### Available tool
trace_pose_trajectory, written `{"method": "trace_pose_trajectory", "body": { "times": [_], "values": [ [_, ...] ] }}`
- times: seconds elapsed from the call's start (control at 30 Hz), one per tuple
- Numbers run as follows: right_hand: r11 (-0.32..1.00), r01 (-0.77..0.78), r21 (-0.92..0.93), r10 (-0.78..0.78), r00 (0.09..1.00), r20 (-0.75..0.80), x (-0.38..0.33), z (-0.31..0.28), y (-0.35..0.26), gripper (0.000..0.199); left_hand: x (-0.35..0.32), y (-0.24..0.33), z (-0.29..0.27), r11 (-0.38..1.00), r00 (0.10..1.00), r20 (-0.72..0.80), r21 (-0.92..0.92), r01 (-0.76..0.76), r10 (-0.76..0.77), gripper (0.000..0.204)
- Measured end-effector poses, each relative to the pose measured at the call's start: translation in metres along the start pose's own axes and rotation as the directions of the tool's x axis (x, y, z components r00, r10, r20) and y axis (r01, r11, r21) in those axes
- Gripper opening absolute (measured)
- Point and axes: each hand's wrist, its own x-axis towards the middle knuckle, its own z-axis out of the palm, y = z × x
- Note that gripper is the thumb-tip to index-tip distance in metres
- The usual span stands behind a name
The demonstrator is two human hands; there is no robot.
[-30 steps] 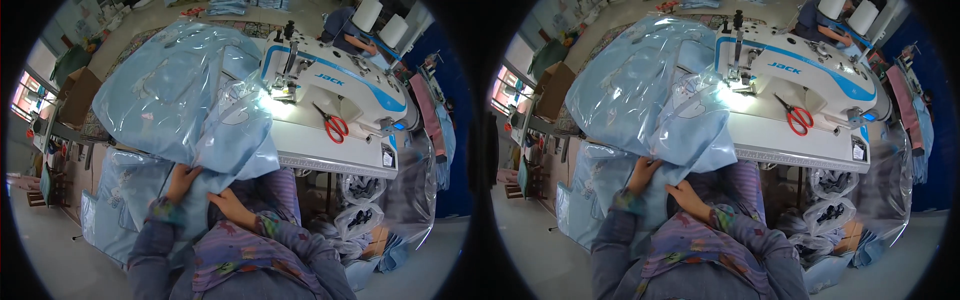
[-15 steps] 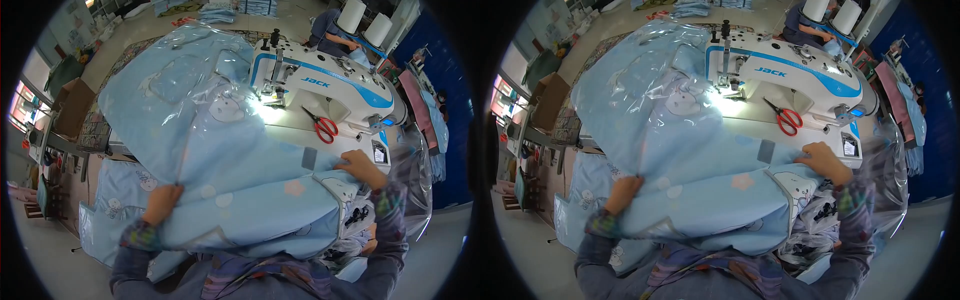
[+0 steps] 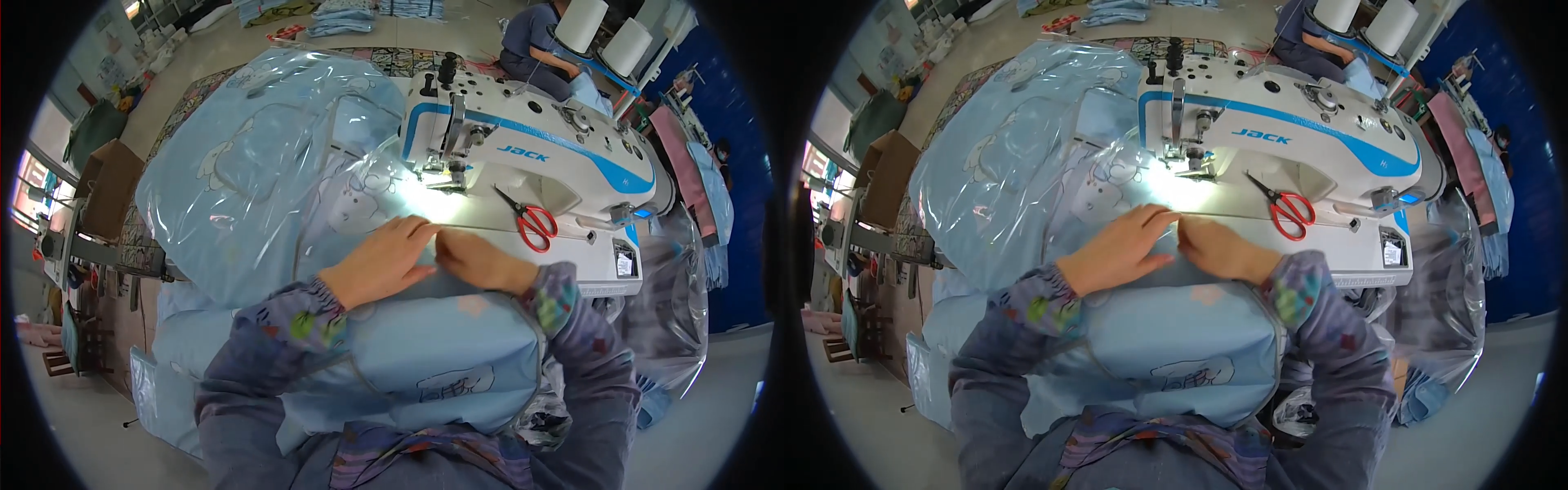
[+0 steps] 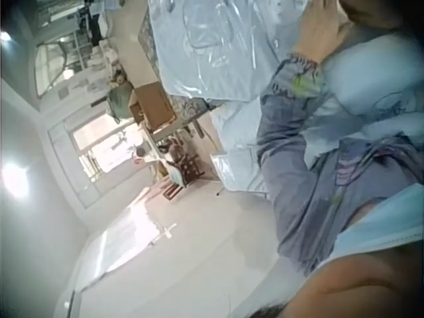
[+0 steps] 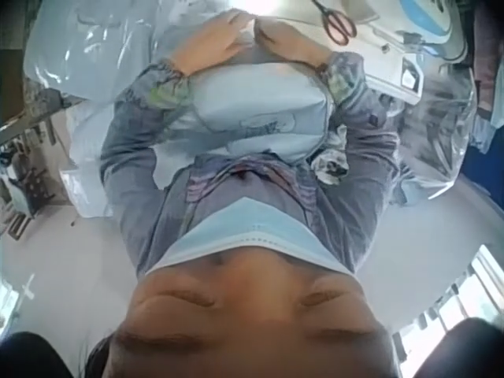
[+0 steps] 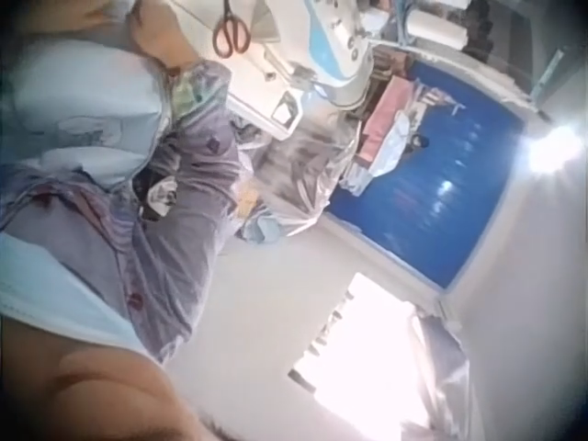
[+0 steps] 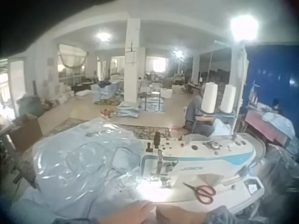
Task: Sewing plastic windows and handles onto fabric storage bags using an industrial sewing machine.
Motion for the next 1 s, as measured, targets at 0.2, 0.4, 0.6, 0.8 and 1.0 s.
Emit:
{"method": "trace_pose_trajectory", "body": {
  "times": [0.2,0.4,0.6,0.8,1.0],
  "values": [
    [0.999,-0.021,0.028,0.026,0.983,-0.181,-0.024,0.026,-0.009,0.025,-0.028,-0.030,0.028,0.986,0.998,0.022,0.162,0.049,-0.054,0.067],
    [1.000,0.025,-0.019,-0.028,0.975,-0.222,-0.028,0.020,-0.010,0.033,-0.017,-0.012,0.030,0.961,0.996,-0.022,0.262,0.086,-0.083,0.036],
    [1.000,-0.003,-0.028,-0.005,0.961,-0.276,-0.015,0.019,0.003,0.033,0.003,-0.020,0.030,0.950,0.992,-0.031,0.284,0.129,-0.125,0.024],
    [0.999,-0.024,-0.040,0.011,0.953,-0.302,0.000,0.015,0.012,0.032,0.022,-0.031,0.030,0.928,0.992,-0.039,0.350,0.129,-0.123,0.031],
    [0.988,-0.106,-0.115,0.065,0.948,-0.313,0.018,0.011,0.018,0.032,0.040,-0.047,0.034,0.885,0.993,-0.005,0.452,0.110,-0.121,0.016]
  ]
}}
